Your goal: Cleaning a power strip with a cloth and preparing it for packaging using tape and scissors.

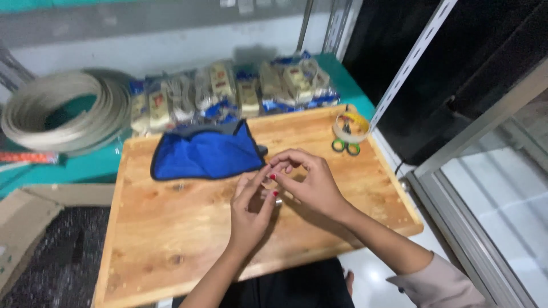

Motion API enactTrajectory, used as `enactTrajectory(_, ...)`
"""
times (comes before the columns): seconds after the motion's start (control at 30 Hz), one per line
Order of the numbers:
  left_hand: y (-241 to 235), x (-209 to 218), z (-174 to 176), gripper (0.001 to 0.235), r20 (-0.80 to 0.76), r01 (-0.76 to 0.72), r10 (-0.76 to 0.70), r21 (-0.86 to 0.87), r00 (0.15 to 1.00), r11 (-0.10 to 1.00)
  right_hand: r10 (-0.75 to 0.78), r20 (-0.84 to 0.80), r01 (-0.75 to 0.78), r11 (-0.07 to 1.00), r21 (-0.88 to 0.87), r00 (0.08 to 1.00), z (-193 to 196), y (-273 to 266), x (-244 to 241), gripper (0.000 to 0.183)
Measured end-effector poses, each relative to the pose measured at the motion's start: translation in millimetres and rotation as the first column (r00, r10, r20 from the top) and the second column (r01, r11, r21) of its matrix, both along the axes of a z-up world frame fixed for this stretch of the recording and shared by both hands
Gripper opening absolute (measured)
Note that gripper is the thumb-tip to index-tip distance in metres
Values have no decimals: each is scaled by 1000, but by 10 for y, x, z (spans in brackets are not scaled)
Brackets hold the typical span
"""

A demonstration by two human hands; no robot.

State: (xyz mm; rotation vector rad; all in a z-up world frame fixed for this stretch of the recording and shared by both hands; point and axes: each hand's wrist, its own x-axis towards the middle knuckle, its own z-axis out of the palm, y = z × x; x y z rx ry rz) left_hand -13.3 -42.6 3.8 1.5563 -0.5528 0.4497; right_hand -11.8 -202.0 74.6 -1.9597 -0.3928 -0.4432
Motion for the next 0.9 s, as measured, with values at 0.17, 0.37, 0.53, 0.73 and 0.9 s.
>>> enactTrajectory(0.17,-151,244,380,46,2,109,-110,105,994,988,-22,10,21,997,74,1000,344,-228,129,14)
enactTrajectory(0.37,-385,650,847,50,135,87,-118,212,984,973,-142,-4,141,979,147,990,701,-447,405,4)
enactTrajectory(0.53,-680,1313,1171,88,42,61,-72,220,997,974,-222,122,198,964,177,967,933,-678,818,7)
enactTrajectory(0.73,-1091,2120,1214,11,-210,134,-182,-224,960,965,-139,282,102,985,143,949,1184,-903,1541,12)
enactTrajectory(0.9,-1365,2570,1214,42,-362,123,-322,-477,875,870,-277,213,258,960,112,937,1302,-1035,1989,5)
